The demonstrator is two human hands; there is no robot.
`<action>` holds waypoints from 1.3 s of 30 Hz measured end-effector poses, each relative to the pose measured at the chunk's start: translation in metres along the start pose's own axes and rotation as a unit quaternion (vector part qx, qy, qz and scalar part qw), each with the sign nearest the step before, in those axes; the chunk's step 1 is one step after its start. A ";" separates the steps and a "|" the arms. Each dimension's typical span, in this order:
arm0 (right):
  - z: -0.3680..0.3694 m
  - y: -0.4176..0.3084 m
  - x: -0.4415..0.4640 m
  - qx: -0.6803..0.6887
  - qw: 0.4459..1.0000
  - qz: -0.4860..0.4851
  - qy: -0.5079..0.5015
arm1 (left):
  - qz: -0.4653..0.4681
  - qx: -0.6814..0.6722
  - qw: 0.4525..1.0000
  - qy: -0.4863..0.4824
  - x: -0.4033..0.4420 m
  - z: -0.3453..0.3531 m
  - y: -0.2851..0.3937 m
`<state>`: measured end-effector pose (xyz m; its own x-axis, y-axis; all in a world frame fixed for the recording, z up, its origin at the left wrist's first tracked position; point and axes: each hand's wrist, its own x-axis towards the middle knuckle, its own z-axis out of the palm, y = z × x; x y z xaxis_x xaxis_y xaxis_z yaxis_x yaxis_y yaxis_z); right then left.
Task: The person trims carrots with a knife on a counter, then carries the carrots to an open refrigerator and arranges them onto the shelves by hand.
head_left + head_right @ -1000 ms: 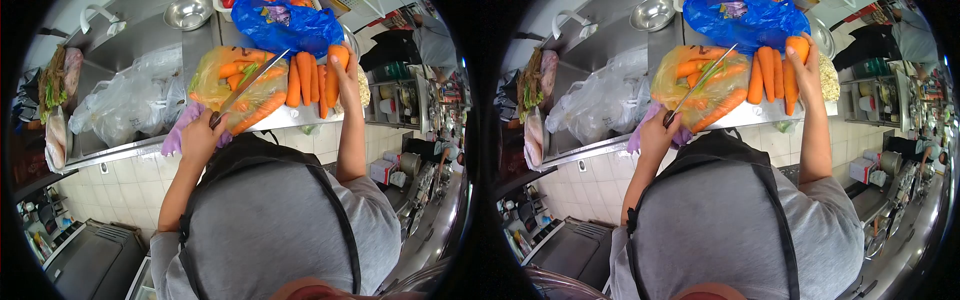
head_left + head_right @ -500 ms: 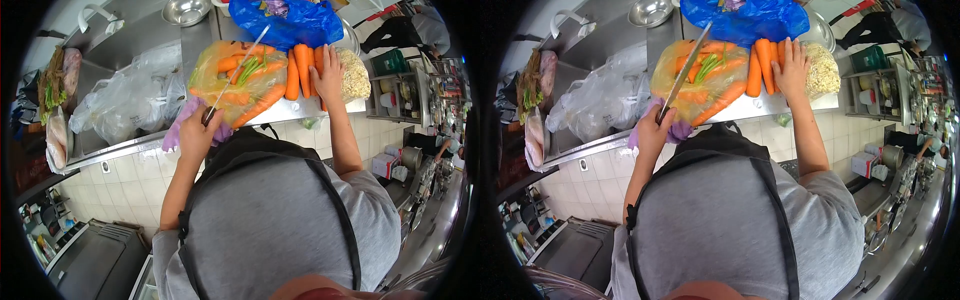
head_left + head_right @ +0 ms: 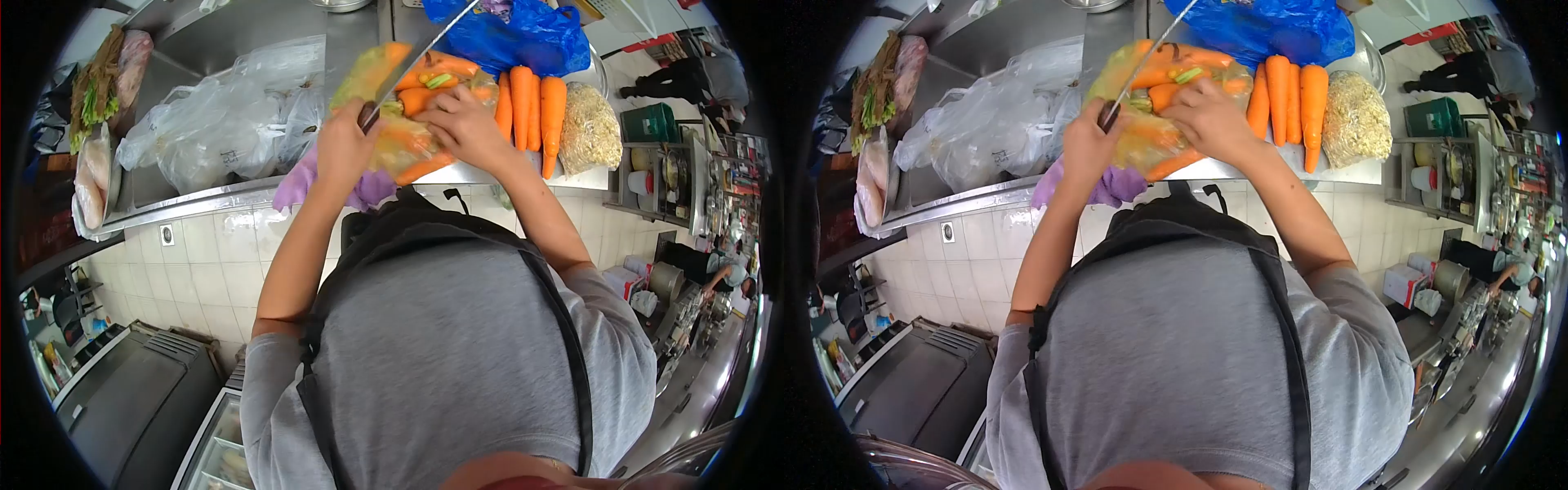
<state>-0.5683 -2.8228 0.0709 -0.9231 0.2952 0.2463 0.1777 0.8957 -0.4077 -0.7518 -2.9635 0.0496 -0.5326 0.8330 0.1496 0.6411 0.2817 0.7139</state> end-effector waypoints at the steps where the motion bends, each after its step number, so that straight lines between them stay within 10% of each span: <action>1: -0.003 0.002 -0.002 0.001 1.000 -0.003 0.000 | -0.002 0.001 1.000 0.003 -0.004 0.000 -0.002; 10: 0.010 0.012 -0.006 0.032 0.991 0.044 -0.126 | 0.001 -0.093 0.995 -0.021 -0.027 0.002 0.011; 13: 0.019 0.007 0.012 0.073 0.986 0.147 -0.022 | -0.019 -0.107 0.994 -0.016 -0.023 -0.004 0.013; 15: 0.029 0.019 0.020 -0.125 0.991 0.008 0.038 | -0.051 -0.119 0.991 -0.019 -0.023 -0.006 0.013; 28: -0.019 0.025 0.016 0.008 0.978 0.105 0.178 | -0.039 -0.133 0.989 0.055 -0.010 -0.011 0.004; 30: -0.037 0.033 0.012 0.347 0.876 0.119 0.313 | -0.036 -0.156 0.985 0.060 -0.010 -0.011 0.002; 39: -0.126 0.007 0.014 0.656 0.655 -0.020 0.373 | 0.019 -0.204 0.973 0.110 -0.021 -0.019 0.011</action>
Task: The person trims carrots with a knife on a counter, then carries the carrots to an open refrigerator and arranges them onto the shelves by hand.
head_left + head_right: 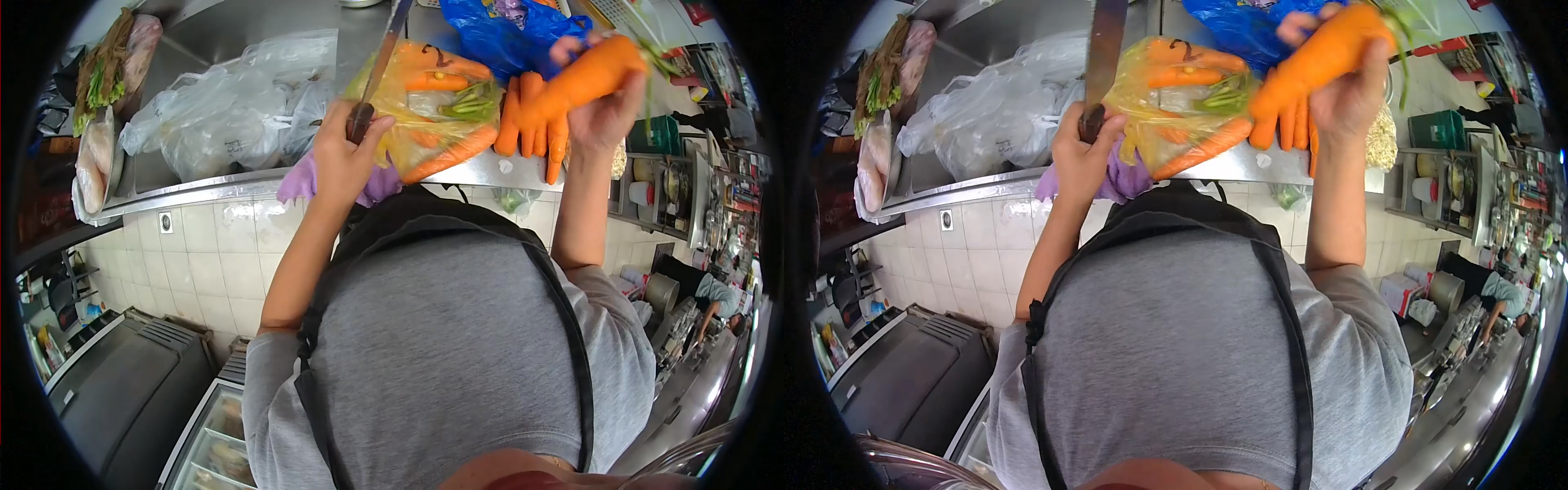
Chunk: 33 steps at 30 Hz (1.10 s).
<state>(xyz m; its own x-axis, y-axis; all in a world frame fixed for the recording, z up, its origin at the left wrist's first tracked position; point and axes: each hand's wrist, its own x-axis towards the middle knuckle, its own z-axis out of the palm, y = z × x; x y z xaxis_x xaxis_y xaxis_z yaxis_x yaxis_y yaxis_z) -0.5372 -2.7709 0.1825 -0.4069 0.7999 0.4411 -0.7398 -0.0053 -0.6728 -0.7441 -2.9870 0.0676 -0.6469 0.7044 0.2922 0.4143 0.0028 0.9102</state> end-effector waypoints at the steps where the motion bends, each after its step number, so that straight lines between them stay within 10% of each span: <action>1: -0.015 0.000 0.002 -0.046 0.985 0.163 -0.034 | 0.002 -0.001 1.000 -0.001 -0.001 -0.003 0.007; 4: -0.003 0.021 -0.017 -0.329 0.836 0.438 -0.021 | -0.062 0.006 0.997 -0.042 -0.011 -0.017 0.031; 7: -0.004 0.037 -0.042 -0.387 0.797 0.455 -0.088 | -0.038 0.072 0.993 -0.087 -0.020 -0.022 0.039; 19: -0.017 0.025 -0.052 -0.434 0.780 0.403 -0.203 | 0.061 0.196 0.960 -0.188 -0.032 -0.012 0.043; 33: -0.025 0.034 -0.083 -0.427 0.848 0.309 -0.060 | 0.063 0.218 0.946 -0.231 -0.034 -0.003 0.049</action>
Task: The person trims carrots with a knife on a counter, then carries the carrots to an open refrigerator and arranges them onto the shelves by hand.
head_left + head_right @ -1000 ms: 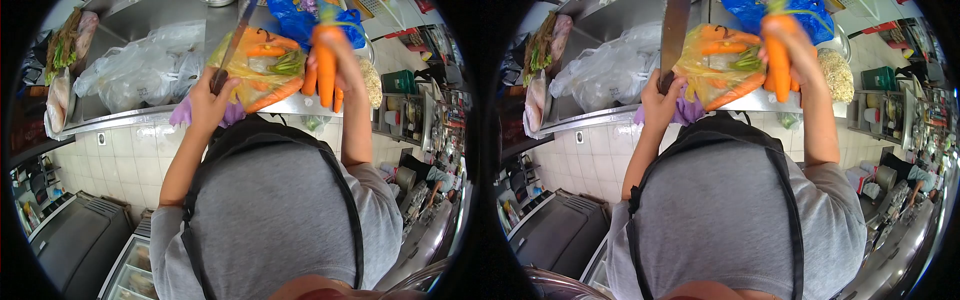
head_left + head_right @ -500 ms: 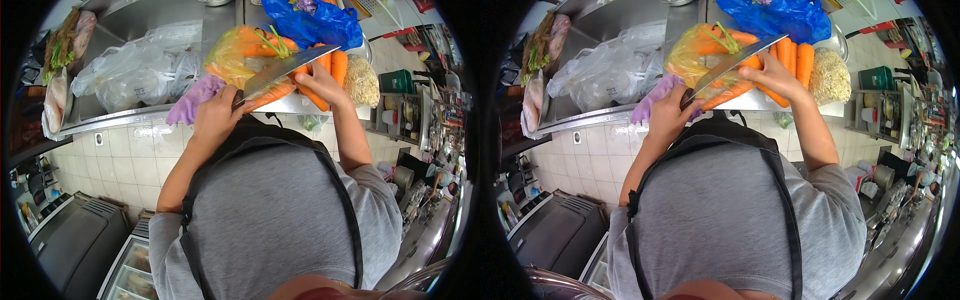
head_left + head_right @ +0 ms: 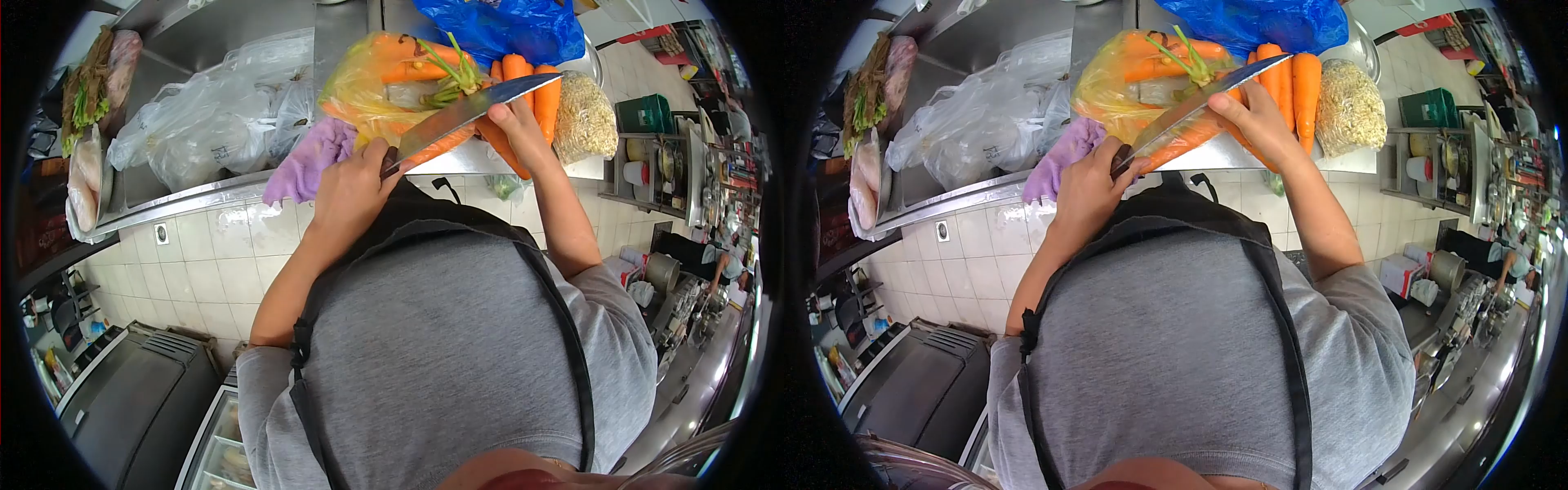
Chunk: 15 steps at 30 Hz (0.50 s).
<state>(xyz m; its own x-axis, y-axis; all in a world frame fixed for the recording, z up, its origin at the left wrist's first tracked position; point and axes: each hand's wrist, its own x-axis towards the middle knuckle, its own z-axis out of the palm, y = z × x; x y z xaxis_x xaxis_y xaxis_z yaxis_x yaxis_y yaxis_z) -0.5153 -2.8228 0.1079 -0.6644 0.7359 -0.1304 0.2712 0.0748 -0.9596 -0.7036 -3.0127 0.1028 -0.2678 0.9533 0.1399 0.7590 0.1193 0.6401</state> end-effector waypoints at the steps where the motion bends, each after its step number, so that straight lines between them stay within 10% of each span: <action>1: 0.001 0.001 0.000 0.009 1.000 -0.008 0.006 | 0.001 0.000 1.000 -0.001 0.000 0.001 0.000; 11: 0.006 0.013 0.004 -0.038 0.999 0.036 -0.004 | -0.026 0.045 0.999 0.001 -0.006 0.030 -0.024; 15: 0.013 0.016 0.004 0.138 0.983 0.114 -0.051 | -0.064 0.066 0.996 0.002 -0.002 0.040 -0.044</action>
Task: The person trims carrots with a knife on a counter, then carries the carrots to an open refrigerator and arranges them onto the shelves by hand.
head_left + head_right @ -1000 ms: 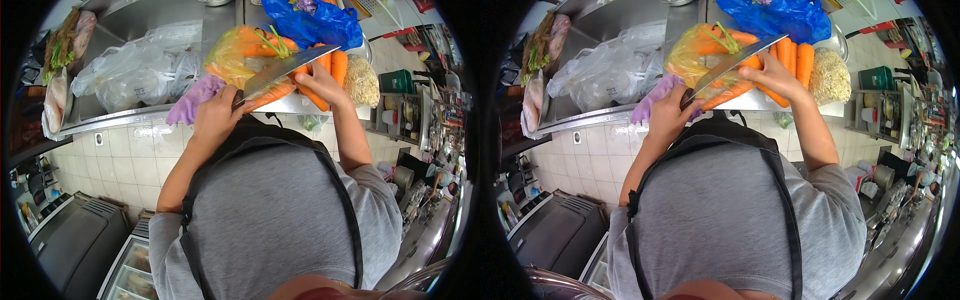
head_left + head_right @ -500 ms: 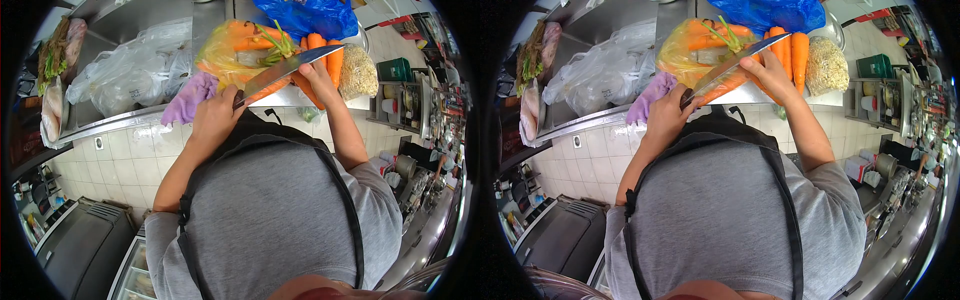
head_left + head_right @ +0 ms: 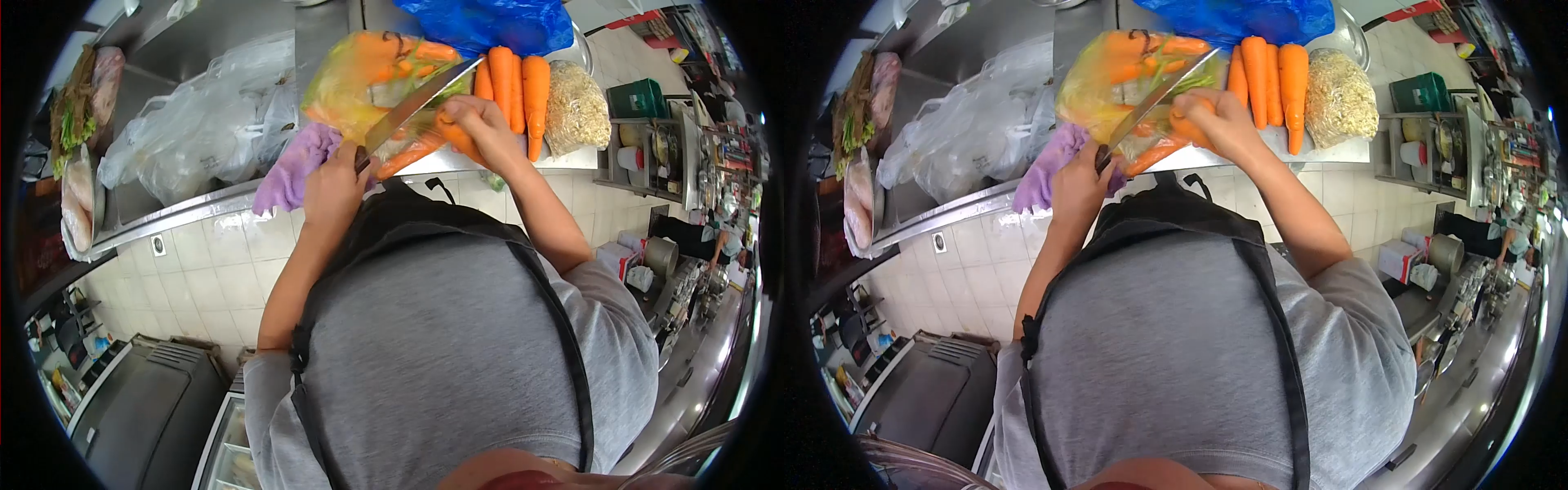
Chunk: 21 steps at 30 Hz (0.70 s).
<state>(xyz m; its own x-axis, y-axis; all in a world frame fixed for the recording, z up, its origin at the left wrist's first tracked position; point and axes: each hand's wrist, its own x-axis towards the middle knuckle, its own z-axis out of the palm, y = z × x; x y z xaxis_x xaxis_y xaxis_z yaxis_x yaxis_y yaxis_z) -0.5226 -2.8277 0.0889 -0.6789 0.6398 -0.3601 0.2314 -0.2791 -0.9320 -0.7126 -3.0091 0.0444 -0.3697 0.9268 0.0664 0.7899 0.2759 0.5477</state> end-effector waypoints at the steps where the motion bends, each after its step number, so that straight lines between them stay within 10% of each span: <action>1: 0.001 -0.005 0.000 -0.069 0.997 -0.029 0.021 | -0.014 -0.011 1.000 -0.007 0.000 0.000 0.000; 9: -0.045 -0.062 -0.008 -0.121 0.961 -0.193 0.159 | -0.060 -0.098 0.993 -0.035 0.004 -0.002 0.002; 14: -0.058 0.012 0.068 -0.342 0.792 -0.406 0.302 | -0.058 -0.155 0.985 -0.046 0.016 0.000 0.015; 15: -0.059 0.027 0.081 -0.475 0.703 -0.373 0.376 | -0.062 -0.141 0.987 -0.045 0.020 0.000 0.015; 21: -0.049 0.030 0.059 -0.544 0.727 -0.243 0.341 | -0.027 -0.143 0.989 -0.037 0.038 -0.004 0.026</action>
<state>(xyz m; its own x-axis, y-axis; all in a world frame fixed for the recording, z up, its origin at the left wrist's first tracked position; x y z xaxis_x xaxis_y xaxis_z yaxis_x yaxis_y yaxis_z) -0.5213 -2.7630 0.0375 -0.4473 0.7835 0.4314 0.7457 0.5930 -0.3037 -0.7081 -2.9674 0.0650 -0.3625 0.9317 -0.0237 0.5953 0.2510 0.7633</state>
